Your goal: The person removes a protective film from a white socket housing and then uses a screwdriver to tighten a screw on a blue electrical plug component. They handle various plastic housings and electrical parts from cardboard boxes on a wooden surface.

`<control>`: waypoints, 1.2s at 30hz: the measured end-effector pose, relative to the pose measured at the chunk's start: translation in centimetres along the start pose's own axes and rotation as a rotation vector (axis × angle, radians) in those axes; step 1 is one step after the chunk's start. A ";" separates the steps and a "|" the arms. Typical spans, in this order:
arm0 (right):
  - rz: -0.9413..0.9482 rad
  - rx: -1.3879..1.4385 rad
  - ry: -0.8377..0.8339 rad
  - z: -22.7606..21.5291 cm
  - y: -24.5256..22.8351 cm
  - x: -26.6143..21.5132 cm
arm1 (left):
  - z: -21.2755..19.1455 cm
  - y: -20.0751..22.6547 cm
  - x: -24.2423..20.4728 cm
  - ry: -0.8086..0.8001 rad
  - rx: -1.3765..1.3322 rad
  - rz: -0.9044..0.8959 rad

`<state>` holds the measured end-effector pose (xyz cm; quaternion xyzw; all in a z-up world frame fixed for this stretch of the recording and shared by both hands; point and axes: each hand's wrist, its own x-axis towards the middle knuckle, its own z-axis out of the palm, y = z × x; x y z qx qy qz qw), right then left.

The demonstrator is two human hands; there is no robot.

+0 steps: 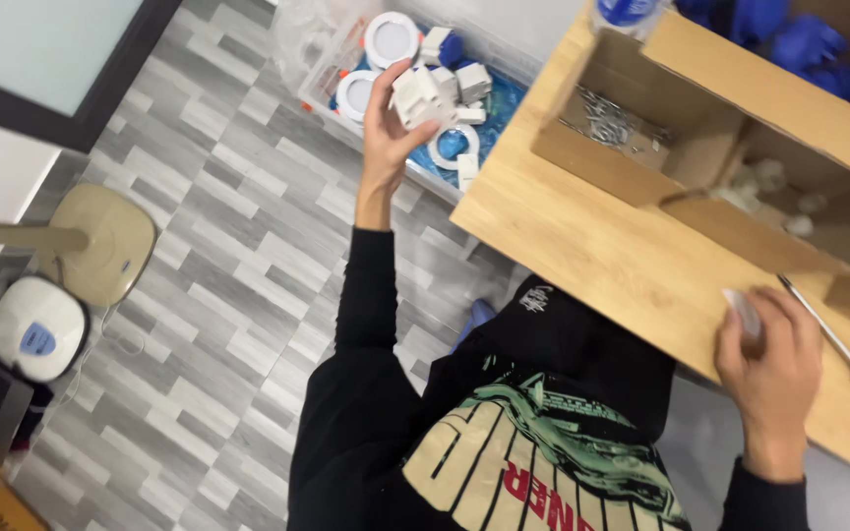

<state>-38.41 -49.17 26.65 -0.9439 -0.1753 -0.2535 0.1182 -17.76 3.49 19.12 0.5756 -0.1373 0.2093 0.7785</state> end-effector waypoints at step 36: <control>-0.023 0.473 0.119 1.0 -0.3 0.3 | 30.3 3.0 -13.1 -0.946 0.090 -0.036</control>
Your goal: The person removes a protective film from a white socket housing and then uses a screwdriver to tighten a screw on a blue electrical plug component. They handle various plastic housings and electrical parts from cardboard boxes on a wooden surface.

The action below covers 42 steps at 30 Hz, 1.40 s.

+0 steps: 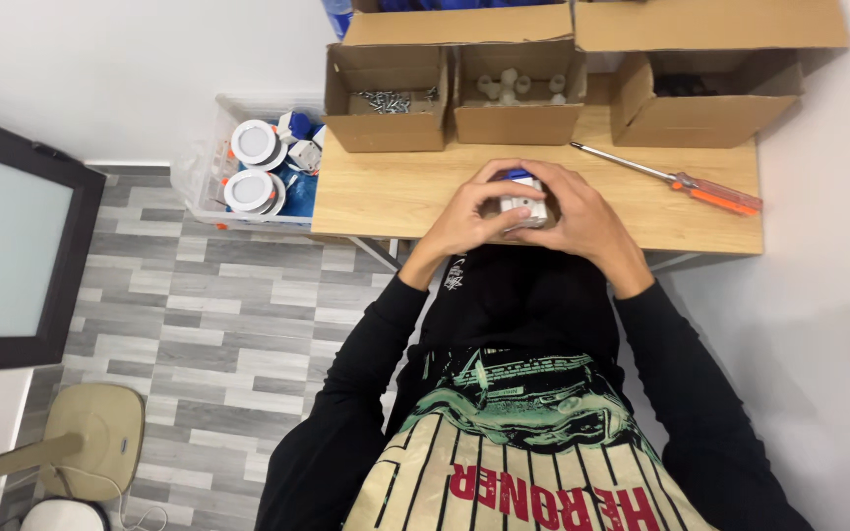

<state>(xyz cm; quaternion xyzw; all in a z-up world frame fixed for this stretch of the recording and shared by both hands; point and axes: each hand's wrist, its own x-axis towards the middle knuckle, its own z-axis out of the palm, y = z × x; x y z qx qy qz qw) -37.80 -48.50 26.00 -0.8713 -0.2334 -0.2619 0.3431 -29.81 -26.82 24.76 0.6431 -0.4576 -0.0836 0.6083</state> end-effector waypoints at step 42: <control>0.008 -0.034 0.034 0.7 0.7 -0.3 | -1.7 4.5 6.1 -0.113 0.678 0.446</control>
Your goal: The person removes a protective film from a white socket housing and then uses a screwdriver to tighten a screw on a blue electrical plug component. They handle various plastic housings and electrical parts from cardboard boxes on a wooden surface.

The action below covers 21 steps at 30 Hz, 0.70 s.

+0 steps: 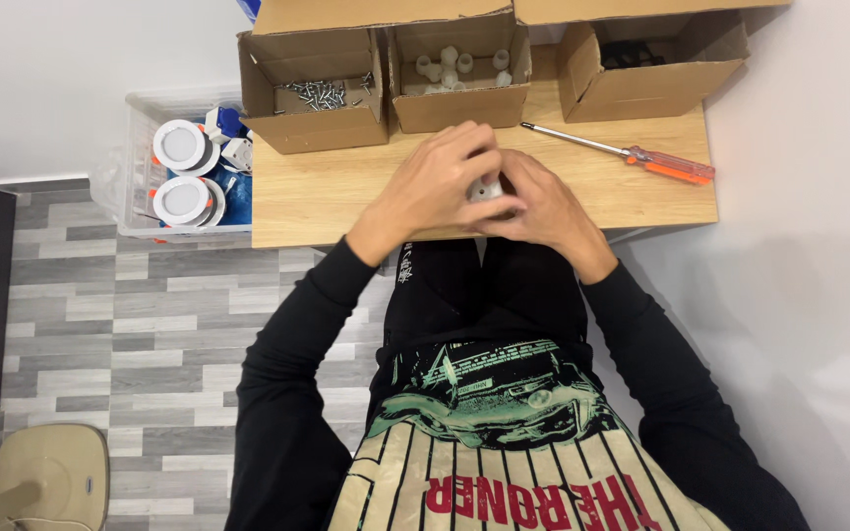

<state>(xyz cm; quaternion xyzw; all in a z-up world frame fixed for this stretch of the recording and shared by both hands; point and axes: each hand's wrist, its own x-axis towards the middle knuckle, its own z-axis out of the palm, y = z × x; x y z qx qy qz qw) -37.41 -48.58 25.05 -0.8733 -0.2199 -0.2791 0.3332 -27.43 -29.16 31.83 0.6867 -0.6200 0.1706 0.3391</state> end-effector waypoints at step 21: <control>0.067 0.048 -0.149 -1.6 -1.6 0.7 | -3.7 1.5 0.9 -0.299 -0.310 -0.003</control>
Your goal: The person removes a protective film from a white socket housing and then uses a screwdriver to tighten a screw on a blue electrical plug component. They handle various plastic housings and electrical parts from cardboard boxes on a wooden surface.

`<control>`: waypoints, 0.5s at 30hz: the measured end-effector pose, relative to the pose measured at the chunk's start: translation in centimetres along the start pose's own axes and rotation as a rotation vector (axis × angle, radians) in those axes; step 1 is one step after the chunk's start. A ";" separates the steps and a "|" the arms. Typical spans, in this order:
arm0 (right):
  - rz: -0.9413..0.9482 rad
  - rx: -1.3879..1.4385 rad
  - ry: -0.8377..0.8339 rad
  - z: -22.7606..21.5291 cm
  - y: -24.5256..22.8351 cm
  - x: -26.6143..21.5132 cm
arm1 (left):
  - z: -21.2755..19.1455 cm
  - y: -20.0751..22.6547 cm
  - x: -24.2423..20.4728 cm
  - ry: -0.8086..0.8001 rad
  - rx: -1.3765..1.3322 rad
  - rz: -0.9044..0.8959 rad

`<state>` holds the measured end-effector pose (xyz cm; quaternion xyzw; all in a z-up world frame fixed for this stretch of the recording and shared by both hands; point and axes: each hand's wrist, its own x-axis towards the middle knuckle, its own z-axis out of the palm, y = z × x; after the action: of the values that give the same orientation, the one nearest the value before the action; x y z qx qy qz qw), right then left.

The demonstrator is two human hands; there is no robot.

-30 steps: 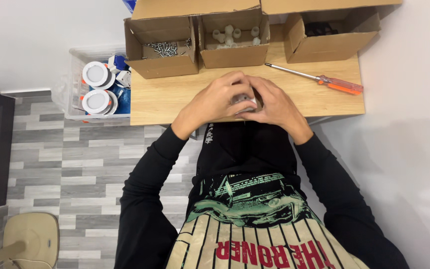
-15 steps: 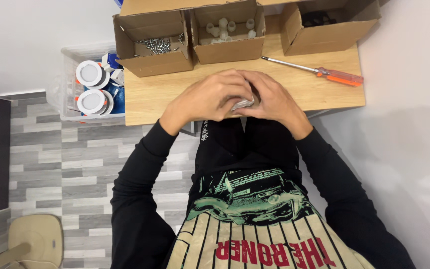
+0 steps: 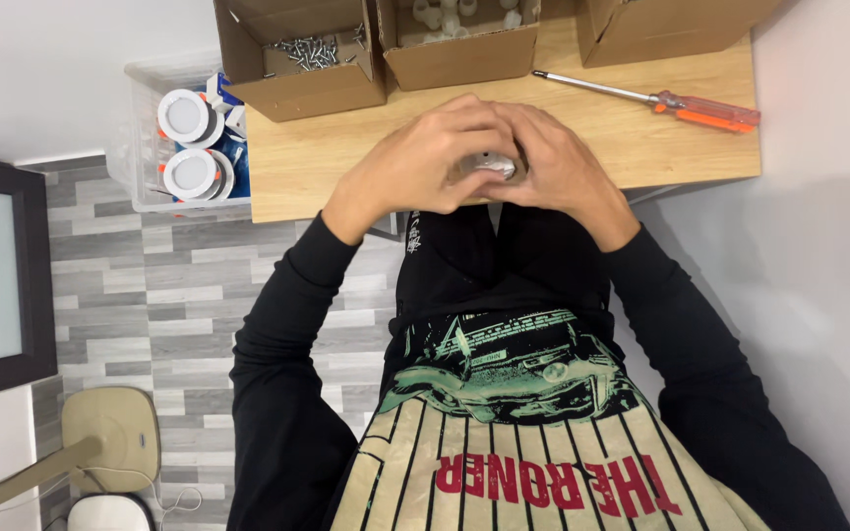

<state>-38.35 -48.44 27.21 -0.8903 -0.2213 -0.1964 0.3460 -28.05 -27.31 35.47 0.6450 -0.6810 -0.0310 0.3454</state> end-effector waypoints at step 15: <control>-0.013 -0.012 -0.010 0.5 0.6 -0.4 | 1.2 0.2 -0.5 -0.030 -0.033 -0.120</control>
<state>-38.24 -48.62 26.32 -0.8920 -0.2277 -0.1954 0.3380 -28.87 -27.29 34.47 0.6785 -0.6455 -0.0725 0.3431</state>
